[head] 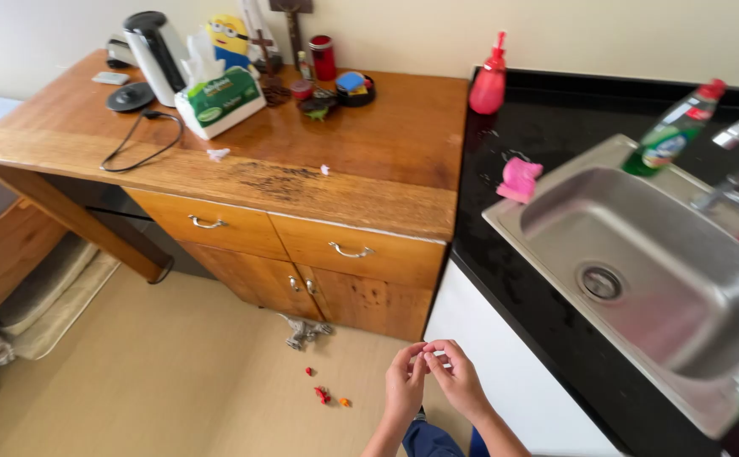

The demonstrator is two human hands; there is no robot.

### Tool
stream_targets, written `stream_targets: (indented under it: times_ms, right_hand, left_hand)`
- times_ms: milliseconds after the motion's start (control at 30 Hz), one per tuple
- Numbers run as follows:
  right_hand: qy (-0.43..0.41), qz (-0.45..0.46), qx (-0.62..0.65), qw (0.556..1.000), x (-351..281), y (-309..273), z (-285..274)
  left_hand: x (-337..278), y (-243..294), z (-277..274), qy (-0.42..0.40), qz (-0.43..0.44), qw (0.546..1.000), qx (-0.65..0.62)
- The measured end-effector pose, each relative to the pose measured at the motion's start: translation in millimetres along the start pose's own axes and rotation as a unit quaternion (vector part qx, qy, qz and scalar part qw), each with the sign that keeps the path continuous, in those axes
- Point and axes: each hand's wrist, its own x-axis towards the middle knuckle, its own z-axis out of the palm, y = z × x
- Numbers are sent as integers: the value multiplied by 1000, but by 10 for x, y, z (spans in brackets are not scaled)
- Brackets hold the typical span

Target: The person moves a tissue pack and a remote control on a wooden table, then walks to a sink to wet and wring out a green cloth. They return to the table and wipe its surface with the cloth, repeating the process of rinsing the cloth at the sink and wiping the table again.

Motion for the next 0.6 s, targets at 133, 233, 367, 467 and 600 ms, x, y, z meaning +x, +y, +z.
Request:
stream_targets:
  times_ms: [133,233,367,467,600]
  right_hand:
    - [-15,-47,-1,999,682,-63,155]
    - [-29,-52,-1,998,1180,-200,259]
    - [-41,-81,7,996,1727,-471,376]
    - [-45,-94,-18,994,2075,-495,491]
    - [-69,-70,-2,995,2438,-564,737]
  left_hand:
    - [602,138,-138,24,15,999,-24]
    - [1085,210,-210,40,33,996,-67]
    - [1591,428,-257,94,35,994,-52]
    - [1920,383,-334,116,53,989,-75]
    - [2264,469,-585,108,39,985,-133]
